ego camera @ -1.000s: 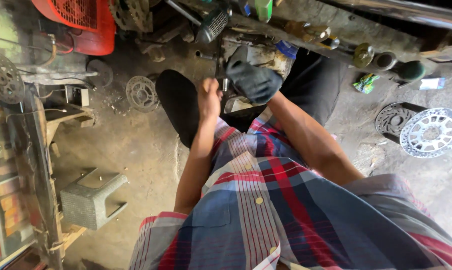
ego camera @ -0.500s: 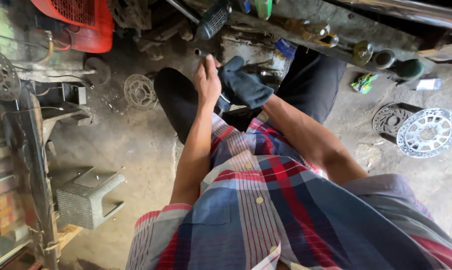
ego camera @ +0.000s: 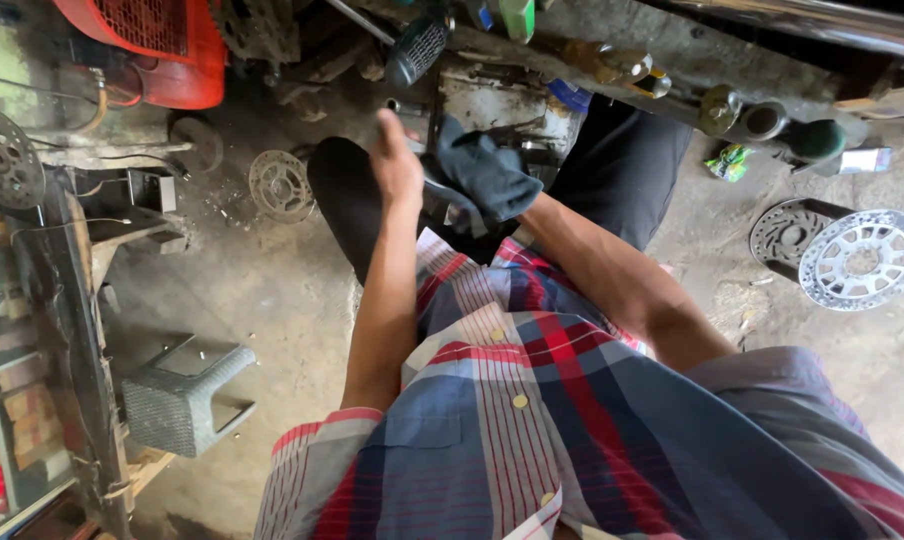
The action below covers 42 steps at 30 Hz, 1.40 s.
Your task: The person sits on the floor in a workshop and wipes a metal tool with a black cloth. They then pick up a pair of pliers and wipe them with the same cloth.
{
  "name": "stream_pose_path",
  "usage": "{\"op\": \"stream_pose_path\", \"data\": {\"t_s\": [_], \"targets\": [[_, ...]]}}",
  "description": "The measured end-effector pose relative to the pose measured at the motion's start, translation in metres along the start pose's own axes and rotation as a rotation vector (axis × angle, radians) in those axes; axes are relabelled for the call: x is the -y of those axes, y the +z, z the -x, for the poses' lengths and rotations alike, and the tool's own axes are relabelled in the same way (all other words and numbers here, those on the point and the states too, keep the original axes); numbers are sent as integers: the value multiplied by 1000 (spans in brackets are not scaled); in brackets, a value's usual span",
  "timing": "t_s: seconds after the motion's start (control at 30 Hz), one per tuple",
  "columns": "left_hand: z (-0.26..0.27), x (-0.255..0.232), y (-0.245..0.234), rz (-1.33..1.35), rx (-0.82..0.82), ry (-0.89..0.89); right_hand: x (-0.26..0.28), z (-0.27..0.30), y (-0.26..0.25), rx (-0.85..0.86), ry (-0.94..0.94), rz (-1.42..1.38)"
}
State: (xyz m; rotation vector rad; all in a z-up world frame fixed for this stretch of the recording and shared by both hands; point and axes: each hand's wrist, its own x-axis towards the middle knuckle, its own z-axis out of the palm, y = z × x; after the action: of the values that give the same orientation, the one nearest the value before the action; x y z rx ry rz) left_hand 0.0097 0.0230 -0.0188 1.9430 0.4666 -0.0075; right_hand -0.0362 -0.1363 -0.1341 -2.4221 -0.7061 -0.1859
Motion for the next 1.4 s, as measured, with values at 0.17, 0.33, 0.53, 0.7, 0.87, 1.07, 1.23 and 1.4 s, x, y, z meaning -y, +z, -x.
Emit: {"op": "stream_pose_path", "data": {"t_s": [0.17,0.33,0.53,0.7,0.87,1.07,1.23,1.4], "targets": [[-12,-9,-12,50,-133,15,15,-3,-23,121,117,-585],[11,-20,11,50,-93,48,19,27,2,199,235,-589],[30,-16,27,150,244,182,13,-3,-42,35,134,-448],[2,-13,-14,506,101,-101,27,-19,-79,-97,25,-348],[22,-33,-42,112,513,-193,39,-43,-102,-261,-84,-243],[64,19,-3,10,917,-242,78,5,-127,-468,-184,-43],[69,-20,-21,330,1057,-686,29,-21,-143,-90,-117,450],[59,-46,-77,403,1257,-674,20,-31,-101,246,711,-81]]}}
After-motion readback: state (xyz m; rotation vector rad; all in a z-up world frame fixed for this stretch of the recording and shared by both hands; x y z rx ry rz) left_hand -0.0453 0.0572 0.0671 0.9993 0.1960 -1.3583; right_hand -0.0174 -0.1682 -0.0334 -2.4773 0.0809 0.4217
